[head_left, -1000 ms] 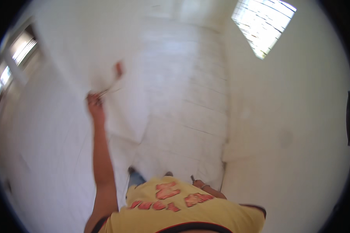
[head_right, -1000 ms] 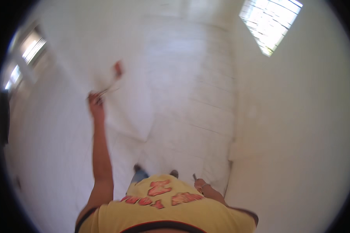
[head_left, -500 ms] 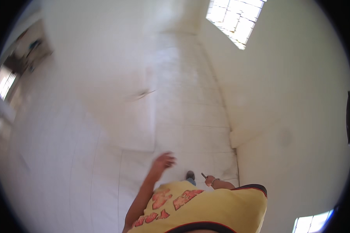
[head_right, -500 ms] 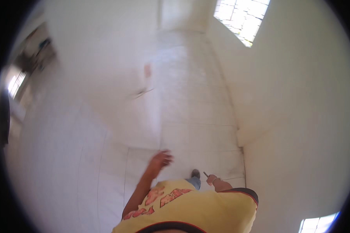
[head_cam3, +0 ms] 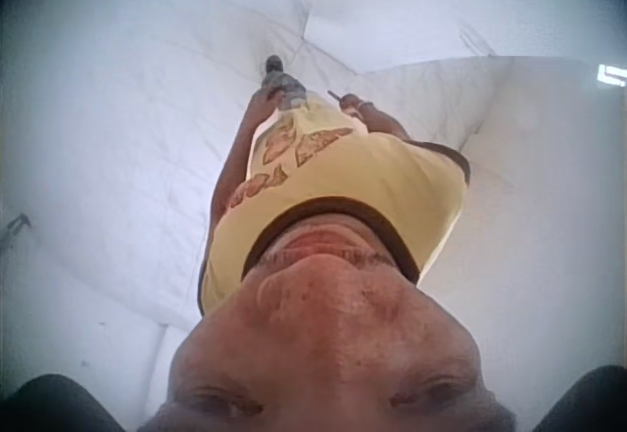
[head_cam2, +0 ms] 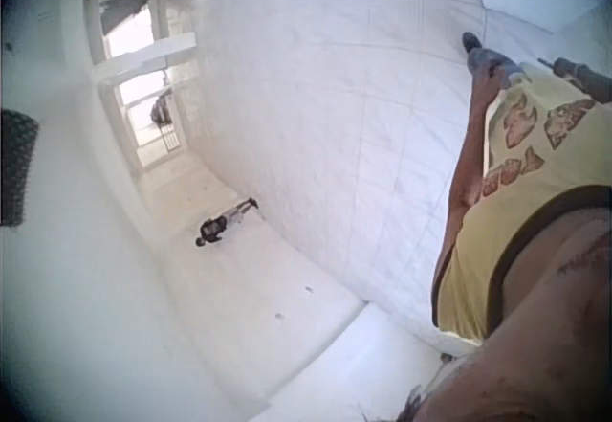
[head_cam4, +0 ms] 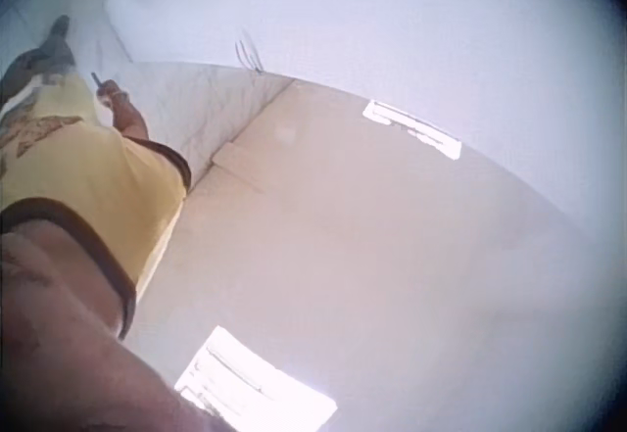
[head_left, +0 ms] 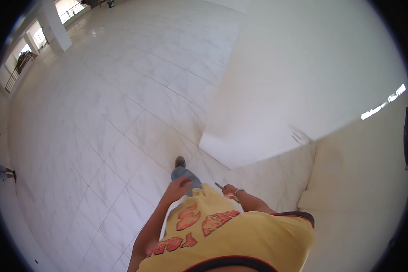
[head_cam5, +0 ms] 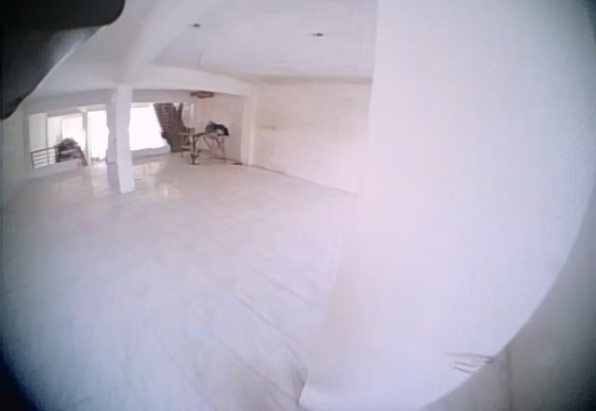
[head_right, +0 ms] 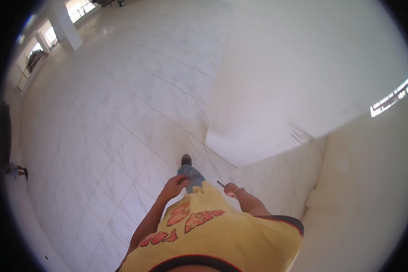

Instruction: The person strips the ends of wires extending from an electrical box in a wall using pliers.

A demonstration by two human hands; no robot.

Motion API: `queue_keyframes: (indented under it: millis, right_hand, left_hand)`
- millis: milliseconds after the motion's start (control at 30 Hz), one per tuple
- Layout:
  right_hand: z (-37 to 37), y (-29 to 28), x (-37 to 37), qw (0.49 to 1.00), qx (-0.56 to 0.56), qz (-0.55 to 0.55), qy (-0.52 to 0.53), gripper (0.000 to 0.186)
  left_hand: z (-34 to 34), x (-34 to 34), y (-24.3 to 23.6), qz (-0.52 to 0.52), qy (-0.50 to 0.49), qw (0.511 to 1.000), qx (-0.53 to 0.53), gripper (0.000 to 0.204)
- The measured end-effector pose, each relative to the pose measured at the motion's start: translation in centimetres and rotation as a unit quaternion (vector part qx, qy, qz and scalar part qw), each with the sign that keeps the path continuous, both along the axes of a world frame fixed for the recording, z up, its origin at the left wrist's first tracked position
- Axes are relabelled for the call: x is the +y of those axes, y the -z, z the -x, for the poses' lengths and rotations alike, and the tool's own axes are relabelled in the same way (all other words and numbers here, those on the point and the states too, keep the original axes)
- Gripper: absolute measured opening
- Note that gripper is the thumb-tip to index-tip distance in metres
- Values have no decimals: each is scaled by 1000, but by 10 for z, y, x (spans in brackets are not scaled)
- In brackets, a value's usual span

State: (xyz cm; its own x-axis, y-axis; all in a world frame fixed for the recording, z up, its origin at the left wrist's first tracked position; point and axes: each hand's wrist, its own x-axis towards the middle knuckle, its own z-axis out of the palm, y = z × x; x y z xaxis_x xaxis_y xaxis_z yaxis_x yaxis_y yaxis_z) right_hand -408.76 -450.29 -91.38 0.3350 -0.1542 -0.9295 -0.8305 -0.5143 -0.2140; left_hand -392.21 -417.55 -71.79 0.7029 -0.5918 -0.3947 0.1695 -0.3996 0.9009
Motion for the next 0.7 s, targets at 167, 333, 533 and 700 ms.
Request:
queue_keyframes:
  millis: [167,333,533,700]
  right_hand:
    - [-193,19,7,923,-6,-27,-384,21]
    - [-423,-6,38,954,-292,27,-60,29]
    - [-530,-63,57,945,-301,-40,122,32]
    - [-510,-35,59,952,-266,100,111,34]
  left_hand:
    - [-101,120,-15,-249,-38,967,-43,28]
    - [-222,168,-34,-273,-174,945,-36,30]
    - [-354,128,-38,-232,-74,970,-25,33]
    - [-490,86,-44,-180,130,974,-54,32]
